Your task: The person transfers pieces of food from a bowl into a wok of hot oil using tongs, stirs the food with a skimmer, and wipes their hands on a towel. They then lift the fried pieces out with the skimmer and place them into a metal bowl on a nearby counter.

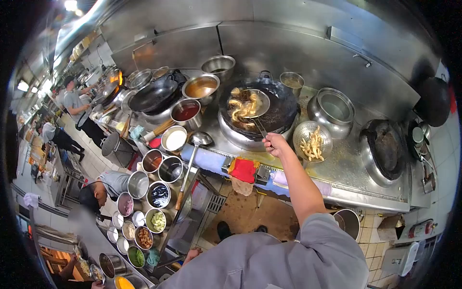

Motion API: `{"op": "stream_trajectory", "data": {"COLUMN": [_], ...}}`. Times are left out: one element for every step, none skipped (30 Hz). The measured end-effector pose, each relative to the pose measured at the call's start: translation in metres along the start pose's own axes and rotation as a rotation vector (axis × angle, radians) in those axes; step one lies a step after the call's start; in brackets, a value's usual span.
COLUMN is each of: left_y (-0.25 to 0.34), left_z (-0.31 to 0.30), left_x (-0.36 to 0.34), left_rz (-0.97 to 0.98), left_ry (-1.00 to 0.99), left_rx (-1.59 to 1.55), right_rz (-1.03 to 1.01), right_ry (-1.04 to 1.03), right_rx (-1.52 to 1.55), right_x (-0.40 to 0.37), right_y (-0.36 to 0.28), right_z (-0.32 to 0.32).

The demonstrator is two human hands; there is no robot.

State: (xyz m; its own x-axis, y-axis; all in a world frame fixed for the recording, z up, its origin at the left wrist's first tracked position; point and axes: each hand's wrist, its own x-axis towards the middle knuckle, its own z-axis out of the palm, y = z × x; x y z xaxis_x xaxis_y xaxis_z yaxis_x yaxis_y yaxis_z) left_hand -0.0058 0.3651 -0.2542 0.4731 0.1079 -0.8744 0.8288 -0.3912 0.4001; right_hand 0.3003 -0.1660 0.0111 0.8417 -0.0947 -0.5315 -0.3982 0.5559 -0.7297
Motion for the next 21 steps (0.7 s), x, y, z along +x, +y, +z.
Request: {"op": "stream_trajectory", "data": {"left_y": [0.006, 0.003, 0.002, 0.026, 0.038, 0.042, 0.041, 0.044, 0.049, 0.050, 0.042, 0.032, 0.025, 0.018, 0.019, 0.029, 0.033, 0.033, 0.026, 0.021, 0.020], "left_z": [0.001, 0.002, 0.002, 0.001, -0.003, -0.004, -0.005, -0.007, -0.011, -0.014, -0.017, -0.019, -0.023, -0.023, -0.021, -0.022, -0.022, -0.021, -0.019, -0.018, -0.017], "left_x": [0.005, 0.026, 0.037, 0.015, 0.019, 0.025, 0.025, 0.025, 0.024, 0.026, 0.041, 0.058, 0.076, 0.084, 0.071, 0.054, 0.043, 0.037, 0.045, 0.049, 0.044], "left_rz": [0.008, 0.071, 0.132, 0.049, 0.049, 0.097, 0.137, 0.151, 0.167, 0.218, 0.265, 0.252, 0.241, 0.232, 0.224, 0.238, 0.250, 0.242, 0.245, 0.250, 0.242], "left_ry": [0.008, -0.028, -0.064, -0.027, -0.020, -0.016, -0.008, 0.011, 0.040, 0.050, 0.060, 0.087, 0.085, 0.079, 0.090, 0.126, 0.163, 0.171, 0.137, 0.104, 0.113], "left_rx": [-0.005, -0.081, -0.156, -0.105, -0.113, -0.141, -0.173, -0.146, -0.133, -0.151, -0.168, -0.214, -0.174, -0.129, -0.156, -0.054, 0.052, 0.036, 0.011, -0.015, -0.030], "right_rz": [0.006, -0.001, -0.005, -0.015, -0.022, -0.039, -0.050, -0.052, -0.003, -0.013, -0.044, -0.043, -0.048, -0.066, -0.083, -0.109, -0.137, -0.174, -0.212, -0.252, -0.291], "right_ry": [-0.046, -0.052, -0.063, -0.106, -0.148, -0.077, -0.093, -0.116, -0.145, -0.229, -0.181, -0.173, -0.158, -0.156, -0.148, -0.160, -0.171, -0.109, -0.044, -0.010, 0.024], "right_rx": [0.038, 0.034, 0.033, 0.043, 0.051, 0.028, -0.022, 0.007, 0.084, 0.098, 0.070, 0.083, 0.098, 0.088, 0.083, 0.074, 0.069, 0.111, 0.155, 0.182, 0.208], "right_x": [0.010, 0.015, 0.016, 0.017, 0.018, 0.018, 0.018, 0.013, 0.009, 0.011, -0.001, -0.010, -0.018, -0.028, -0.040, -0.056, -0.072, -0.085, -0.099, -0.113, -0.128], "right_y": [0.003, 0.005, 0.006, 0.007, 0.009, 0.013, 0.016, 0.016, 0.015, 0.019, 0.020, 0.023, 0.025, 0.024, 0.023, 0.020, 0.017, 0.018, 0.019, 0.018, 0.018], "right_z": [-0.001, -0.001, -0.002, -0.004, -0.005, -0.006, -0.011, -0.015, -0.019, -0.030, -0.030, -0.033, -0.039, -0.044, -0.051, -0.054, -0.058, -0.068, -0.079, -0.088, -0.097]}}
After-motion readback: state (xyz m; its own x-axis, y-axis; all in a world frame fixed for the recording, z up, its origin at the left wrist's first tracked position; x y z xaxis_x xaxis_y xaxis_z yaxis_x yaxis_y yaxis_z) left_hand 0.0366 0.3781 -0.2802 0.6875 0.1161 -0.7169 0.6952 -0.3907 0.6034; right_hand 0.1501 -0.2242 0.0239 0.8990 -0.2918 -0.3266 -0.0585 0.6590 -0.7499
